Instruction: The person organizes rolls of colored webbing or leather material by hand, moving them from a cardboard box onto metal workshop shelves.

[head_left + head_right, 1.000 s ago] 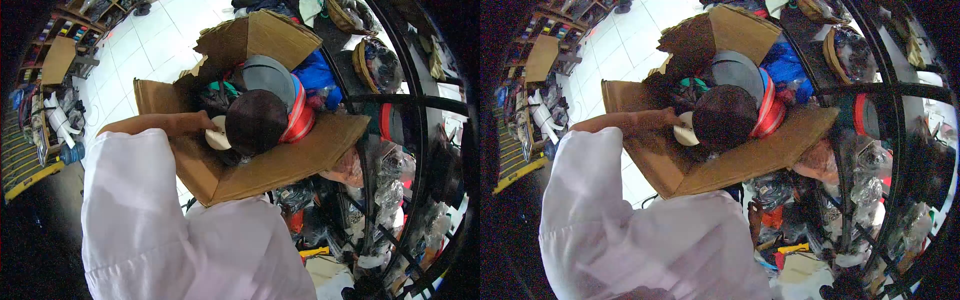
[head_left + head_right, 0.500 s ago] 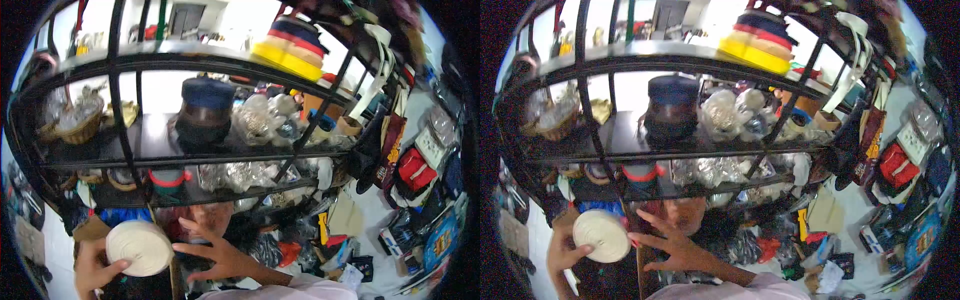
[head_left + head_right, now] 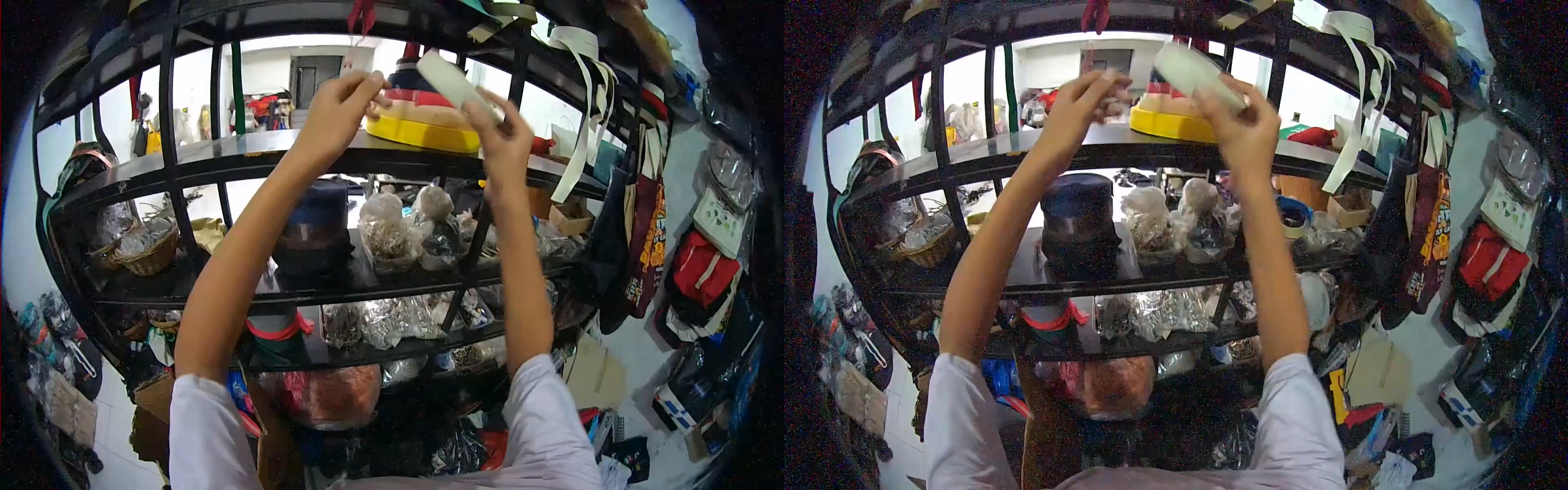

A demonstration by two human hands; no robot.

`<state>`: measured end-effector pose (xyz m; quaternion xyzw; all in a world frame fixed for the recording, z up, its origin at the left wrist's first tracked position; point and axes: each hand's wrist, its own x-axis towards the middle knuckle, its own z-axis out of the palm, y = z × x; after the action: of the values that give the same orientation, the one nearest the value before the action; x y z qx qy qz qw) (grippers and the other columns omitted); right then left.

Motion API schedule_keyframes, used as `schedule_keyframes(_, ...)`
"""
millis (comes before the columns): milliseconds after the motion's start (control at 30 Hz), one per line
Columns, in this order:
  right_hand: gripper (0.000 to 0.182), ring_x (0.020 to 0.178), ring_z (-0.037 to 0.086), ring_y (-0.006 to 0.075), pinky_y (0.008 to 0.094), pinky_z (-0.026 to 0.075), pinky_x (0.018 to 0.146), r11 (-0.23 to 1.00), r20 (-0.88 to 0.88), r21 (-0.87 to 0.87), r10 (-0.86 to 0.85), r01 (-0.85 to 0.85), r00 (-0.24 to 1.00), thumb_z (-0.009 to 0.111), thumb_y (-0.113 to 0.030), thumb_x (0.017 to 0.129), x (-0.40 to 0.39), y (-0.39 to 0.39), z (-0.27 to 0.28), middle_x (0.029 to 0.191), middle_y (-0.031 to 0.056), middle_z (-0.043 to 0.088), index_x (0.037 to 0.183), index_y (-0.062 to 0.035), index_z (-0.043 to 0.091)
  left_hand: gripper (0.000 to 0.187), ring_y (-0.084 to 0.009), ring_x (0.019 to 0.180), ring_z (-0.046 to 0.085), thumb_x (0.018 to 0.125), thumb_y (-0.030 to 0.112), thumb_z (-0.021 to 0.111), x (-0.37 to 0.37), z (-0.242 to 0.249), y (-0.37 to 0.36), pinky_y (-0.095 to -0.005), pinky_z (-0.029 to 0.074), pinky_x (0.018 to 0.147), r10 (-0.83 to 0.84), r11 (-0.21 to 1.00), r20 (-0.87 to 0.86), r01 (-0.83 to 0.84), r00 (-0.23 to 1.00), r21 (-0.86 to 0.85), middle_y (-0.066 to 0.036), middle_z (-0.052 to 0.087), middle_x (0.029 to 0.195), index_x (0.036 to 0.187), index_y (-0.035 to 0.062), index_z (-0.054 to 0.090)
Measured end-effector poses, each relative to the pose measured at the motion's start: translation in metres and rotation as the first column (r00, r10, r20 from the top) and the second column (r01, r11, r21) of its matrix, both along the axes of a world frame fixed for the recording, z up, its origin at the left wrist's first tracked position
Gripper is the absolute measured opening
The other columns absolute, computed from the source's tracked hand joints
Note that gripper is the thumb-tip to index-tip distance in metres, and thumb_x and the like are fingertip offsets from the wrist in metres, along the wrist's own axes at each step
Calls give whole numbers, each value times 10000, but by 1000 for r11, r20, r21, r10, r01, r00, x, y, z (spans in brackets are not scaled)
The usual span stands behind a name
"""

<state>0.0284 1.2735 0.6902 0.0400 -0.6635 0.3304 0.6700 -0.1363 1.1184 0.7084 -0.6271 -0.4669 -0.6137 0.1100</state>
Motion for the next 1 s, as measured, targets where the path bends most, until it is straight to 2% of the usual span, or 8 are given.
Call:
schedule_keyframes(100,509,794,633,131,242,492,707,940,66,-21,-338,340,939,823,-392,700,-27,59,69,889,86,696,1063,-54,708,422,-123,784,580,924,379,534,-53,36,66,-257,449,697,176,980,22,-178,984,91,-46,666,928,1110,12,630)
schedule_keyframes(233,907,1161,565,329,639,133,1050,784,256,-50,-589,619,766,732,-723,519,-40,69,106,1126,163,664,1192,-120,653,505,-256,1114,560,913,354,508,-100,70,145,-338,404,969,361,933,211,-348,909,-97,-178,615,1185,1240,-28,556)
schedule_keyframes(333,841,1091,606,343,638,170,1032,659,246,154,-747,736,617,685,-741,552,-54,79,121,1065,144,689,1150,-149,673,595,-290,1283,444,921,421,475,-73,81,151,-348,301,1072,200,980,443,-185,874,-79,-214,513,1342,1309,-30,501)
schedule_keyframes(367,836,1024,635,347,589,232,1032,525,243,250,-847,814,472,667,-754,552,-61,82,124,1008,146,700,1082,-107,689,665,-461,1298,370,898,462,390,-82,86,154,-657,333,952,182,974,352,-120,918,-190,-239,370,1445,1398,25,365)
schedule_keyframes(500,832,902,678,298,389,497,828,304,39,545,-940,781,338,672,-740,561,-74,83,129,939,179,698,953,-7,697,670,-367,1277,433,930,499,322,-98,92,180,-509,373,998,203,970,300,-149,932,-194,-259,441,1383,1337,-20,434)
schedule_keyframes(700,717,1008,652,234,317,506,852,676,53,284,-719,680,693,693,-669,646,-132,176,155,1058,139,687,1068,-89,681,617,-284,1168,453,965,512,336,-122,92,208,-497,249,1043,58,986,462,22,885,-167,-150,499,1366,1278,15,524)
schedule_keyframes(767,742,1083,613,212,296,480,905,903,170,281,-381,325,909,704,-645,663,-131,165,151,1126,143,662,1118,-61,653,531,-252,1127,522,986,440,345,-140,90,219,-477,274,1043,-10,997,502,44,865,-57,-130,602,1245,1175,15,601)
schedule_keyframes(1000,840,1097,594,236,304,463,939,935,297,224,-334,274,895,749,-608,651,-120,141,129,1190,153,629,1233,-26,582,614,-355,1113,557,977,475,179,-185,91,240,-437,398,967,225,974,68,-225,972,-16,-162,635,1151,1063,197,719)
